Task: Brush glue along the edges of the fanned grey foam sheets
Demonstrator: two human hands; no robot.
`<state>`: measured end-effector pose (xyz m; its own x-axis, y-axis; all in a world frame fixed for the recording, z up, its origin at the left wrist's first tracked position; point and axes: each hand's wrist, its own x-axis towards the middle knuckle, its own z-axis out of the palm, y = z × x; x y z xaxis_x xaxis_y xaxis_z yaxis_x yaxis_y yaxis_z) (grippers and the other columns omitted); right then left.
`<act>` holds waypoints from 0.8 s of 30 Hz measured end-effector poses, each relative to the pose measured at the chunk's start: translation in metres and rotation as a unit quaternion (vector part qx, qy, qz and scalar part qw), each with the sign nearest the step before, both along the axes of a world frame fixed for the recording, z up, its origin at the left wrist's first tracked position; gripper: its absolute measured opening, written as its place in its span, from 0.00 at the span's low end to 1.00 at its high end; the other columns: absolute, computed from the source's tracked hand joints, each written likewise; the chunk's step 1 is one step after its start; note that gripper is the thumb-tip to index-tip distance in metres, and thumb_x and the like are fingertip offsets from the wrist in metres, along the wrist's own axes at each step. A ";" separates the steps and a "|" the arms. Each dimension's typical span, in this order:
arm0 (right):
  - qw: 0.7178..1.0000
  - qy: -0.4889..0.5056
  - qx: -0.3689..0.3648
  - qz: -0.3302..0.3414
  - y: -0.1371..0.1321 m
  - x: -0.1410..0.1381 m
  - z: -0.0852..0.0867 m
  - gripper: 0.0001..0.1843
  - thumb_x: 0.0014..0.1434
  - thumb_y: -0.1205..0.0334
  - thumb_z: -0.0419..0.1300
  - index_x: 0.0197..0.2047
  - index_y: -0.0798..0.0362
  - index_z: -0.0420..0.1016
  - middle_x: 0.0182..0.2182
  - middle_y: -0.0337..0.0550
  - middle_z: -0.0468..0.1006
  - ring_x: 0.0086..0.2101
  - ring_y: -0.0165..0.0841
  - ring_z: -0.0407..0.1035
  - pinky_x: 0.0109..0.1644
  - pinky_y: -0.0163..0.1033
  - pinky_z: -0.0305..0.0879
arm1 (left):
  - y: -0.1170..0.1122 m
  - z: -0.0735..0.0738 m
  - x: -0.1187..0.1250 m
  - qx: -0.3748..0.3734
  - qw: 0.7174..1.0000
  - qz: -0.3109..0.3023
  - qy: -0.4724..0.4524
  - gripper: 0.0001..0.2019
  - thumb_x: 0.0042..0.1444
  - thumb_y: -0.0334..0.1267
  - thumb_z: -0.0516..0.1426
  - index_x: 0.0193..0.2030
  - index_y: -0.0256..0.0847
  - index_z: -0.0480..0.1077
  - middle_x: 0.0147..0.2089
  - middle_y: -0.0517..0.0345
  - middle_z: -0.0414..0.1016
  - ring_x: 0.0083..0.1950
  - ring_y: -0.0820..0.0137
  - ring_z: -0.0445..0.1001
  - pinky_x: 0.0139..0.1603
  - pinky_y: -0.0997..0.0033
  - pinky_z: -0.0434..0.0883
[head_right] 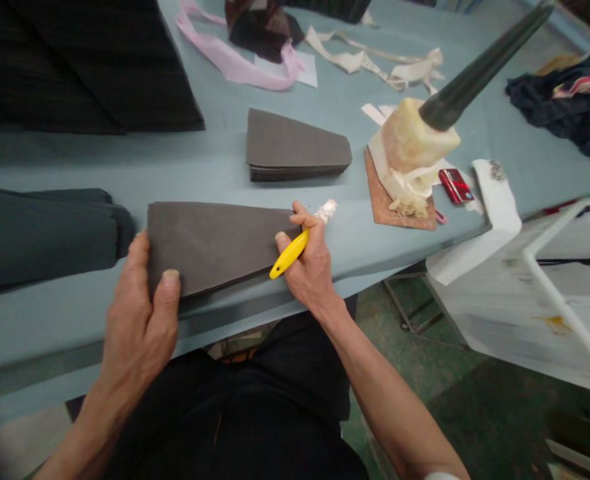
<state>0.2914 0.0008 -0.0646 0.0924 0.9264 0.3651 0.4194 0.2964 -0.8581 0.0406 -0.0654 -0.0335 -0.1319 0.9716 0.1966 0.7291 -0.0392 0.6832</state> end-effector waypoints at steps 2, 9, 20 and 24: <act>1.000 -0.003 0.001 0.000 0.000 -0.001 0.000 0.18 0.74 0.51 0.62 0.61 0.46 0.64 0.75 0.60 0.69 0.77 0.44 0.64 0.82 0.66 0.57 | 0.001 0.001 0.001 -0.003 1.000 0.006 0.004 0.39 0.78 0.56 0.47 0.83 0.25 0.54 0.84 0.31 0.59 0.85 0.50 0.61 0.86 0.45 0.62; 0.999 -0.028 0.014 -0.018 -0.002 -0.003 -0.002 0.20 0.73 0.49 0.63 0.61 0.47 0.66 0.74 0.61 0.72 0.74 0.49 0.67 0.79 0.67 0.62 | -0.001 0.005 0.000 -0.007 0.999 0.028 -0.014 0.37 0.78 0.55 0.48 0.84 0.34 0.54 0.85 0.38 0.59 0.85 0.52 0.60 0.87 0.48 0.61; 0.999 -0.023 0.014 -0.030 -0.002 -0.008 -0.007 0.17 0.72 0.53 0.63 0.60 0.48 0.69 0.74 0.63 0.73 0.70 0.50 0.73 0.73 0.68 0.70 | -0.004 -0.009 -0.003 0.056 0.998 0.034 -0.016 0.34 0.78 0.52 0.50 0.84 0.41 0.54 0.85 0.40 0.60 0.85 0.55 0.61 0.88 0.50 0.58; 0.999 -0.009 0.022 -0.033 0.000 -0.010 -0.015 0.18 0.72 0.54 0.64 0.61 0.48 0.70 0.75 0.64 0.72 0.72 0.50 0.72 0.75 0.65 0.69 | -0.005 -0.014 -0.006 0.061 0.995 0.056 -0.058 0.34 0.78 0.52 0.50 0.85 0.44 0.52 0.86 0.41 0.57 0.86 0.53 0.59 0.88 0.46 0.56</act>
